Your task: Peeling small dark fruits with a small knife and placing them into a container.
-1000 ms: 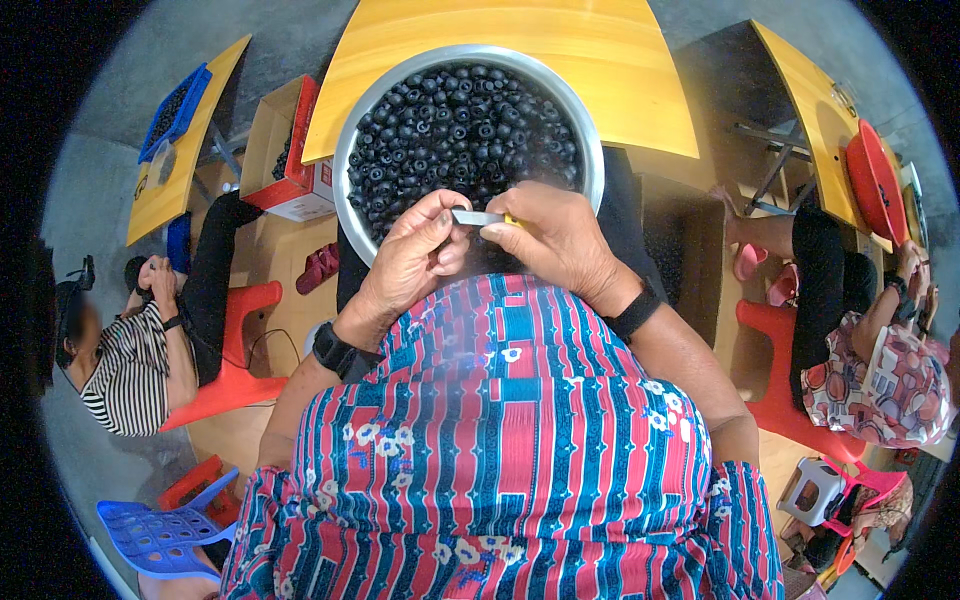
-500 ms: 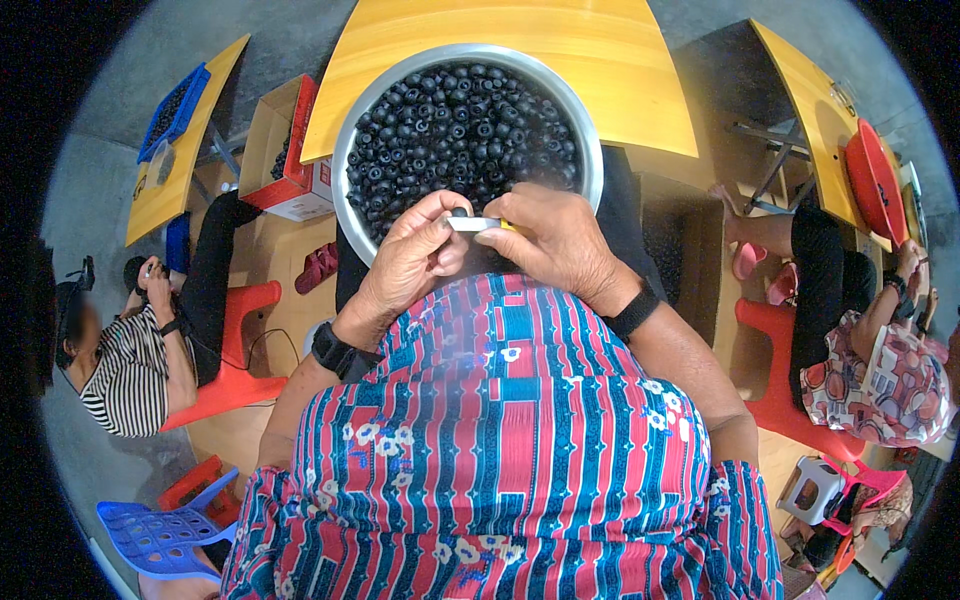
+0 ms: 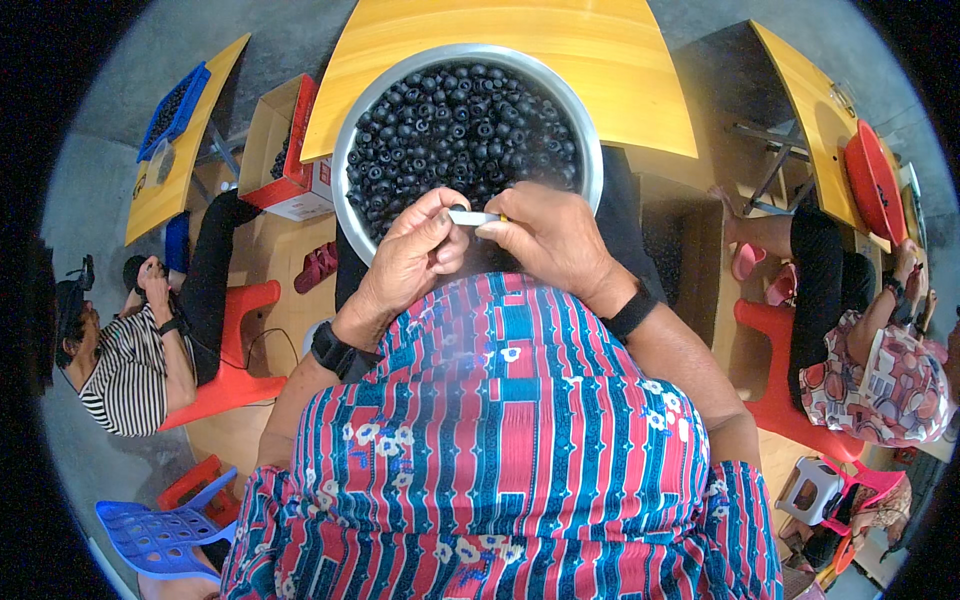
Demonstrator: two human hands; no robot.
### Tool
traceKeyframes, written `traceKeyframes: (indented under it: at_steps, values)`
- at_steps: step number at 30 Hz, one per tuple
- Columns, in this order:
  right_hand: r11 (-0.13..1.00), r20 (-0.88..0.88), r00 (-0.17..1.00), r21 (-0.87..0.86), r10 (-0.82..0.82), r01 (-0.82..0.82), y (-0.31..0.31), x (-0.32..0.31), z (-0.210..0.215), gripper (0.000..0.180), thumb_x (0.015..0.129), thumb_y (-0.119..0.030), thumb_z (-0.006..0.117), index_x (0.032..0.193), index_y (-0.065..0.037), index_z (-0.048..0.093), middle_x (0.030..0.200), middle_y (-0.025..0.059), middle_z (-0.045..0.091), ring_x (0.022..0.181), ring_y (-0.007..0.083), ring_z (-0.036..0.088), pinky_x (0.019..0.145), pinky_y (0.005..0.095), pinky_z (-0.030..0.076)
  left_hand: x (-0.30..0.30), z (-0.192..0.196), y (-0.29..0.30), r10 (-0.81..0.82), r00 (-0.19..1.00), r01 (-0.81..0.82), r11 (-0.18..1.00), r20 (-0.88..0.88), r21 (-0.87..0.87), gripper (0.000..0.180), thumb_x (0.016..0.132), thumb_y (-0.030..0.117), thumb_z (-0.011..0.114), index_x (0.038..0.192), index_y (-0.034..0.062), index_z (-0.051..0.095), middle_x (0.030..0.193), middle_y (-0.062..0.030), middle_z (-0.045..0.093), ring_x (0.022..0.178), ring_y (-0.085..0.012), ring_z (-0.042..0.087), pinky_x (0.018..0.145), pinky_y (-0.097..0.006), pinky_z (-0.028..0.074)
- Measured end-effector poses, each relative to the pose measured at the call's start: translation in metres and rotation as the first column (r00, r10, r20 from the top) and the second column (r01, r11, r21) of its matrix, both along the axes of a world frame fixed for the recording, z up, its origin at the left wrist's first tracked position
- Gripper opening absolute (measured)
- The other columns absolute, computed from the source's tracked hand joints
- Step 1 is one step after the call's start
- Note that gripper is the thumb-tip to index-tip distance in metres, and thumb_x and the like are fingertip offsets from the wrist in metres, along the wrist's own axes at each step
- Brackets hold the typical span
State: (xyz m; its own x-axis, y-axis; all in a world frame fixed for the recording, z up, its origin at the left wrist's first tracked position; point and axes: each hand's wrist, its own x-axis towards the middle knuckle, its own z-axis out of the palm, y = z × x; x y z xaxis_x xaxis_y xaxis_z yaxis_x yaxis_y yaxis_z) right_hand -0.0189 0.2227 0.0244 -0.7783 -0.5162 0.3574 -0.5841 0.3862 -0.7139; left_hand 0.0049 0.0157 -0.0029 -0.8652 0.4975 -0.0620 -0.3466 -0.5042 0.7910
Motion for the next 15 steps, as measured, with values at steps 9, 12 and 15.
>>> traceKeyframes:
  at_steps: [9,12,15]
  values:
    - [0.974,0.28,0.954,-0.16,-0.11,0.159,-0.0007,-0.0021,-0.0006,0.021,0.089,-0.017,0.064,0.094,0.003,0.064,0.08,0.0136,0.063,0.077,0.0195,0.061,0.072,0.0314,0.047,0.0038,0.0049,0.0015,0.037,0.999,-0.037,0.999,0.018,-0.023,0.019,0.1,0.025,0.049,0.105,0.0062,0.052,0.081,0.0025,0.044,0.064,-0.0036,0.038,0.054,-0.017,0.032]
    - [0.958,0.266,0.963,-0.262,-0.047,0.119,0.0001,-0.0009,-0.0012,0.02,0.087,-0.014,0.066,0.1,0.002,0.066,0.085,0.0132,0.065,0.081,0.0184,0.062,0.076,0.0297,0.048,0.0036,0.0027,0.0021,0.062,0.998,-0.062,0.998,0.019,-0.019,0.016,0.101,0.021,0.048,0.105,0.0059,0.052,0.081,0.0022,0.044,0.063,-0.0026,0.037,0.053,-0.016,0.032]
    - [0.946,0.206,0.978,-0.321,0.024,0.044,-0.001,0.0023,-0.0056,0.027,0.083,-0.01,0.069,0.109,-0.002,0.066,0.089,0.0127,0.066,0.083,0.0201,0.064,0.078,0.0296,0.049,0.0033,0.0001,0.002,0.065,0.998,-0.065,0.998,0.015,-0.01,0.016,0.101,0.021,0.048,0.106,0.0061,0.051,0.081,0.0021,0.045,0.062,-0.0026,0.037,0.053,-0.016,0.032]
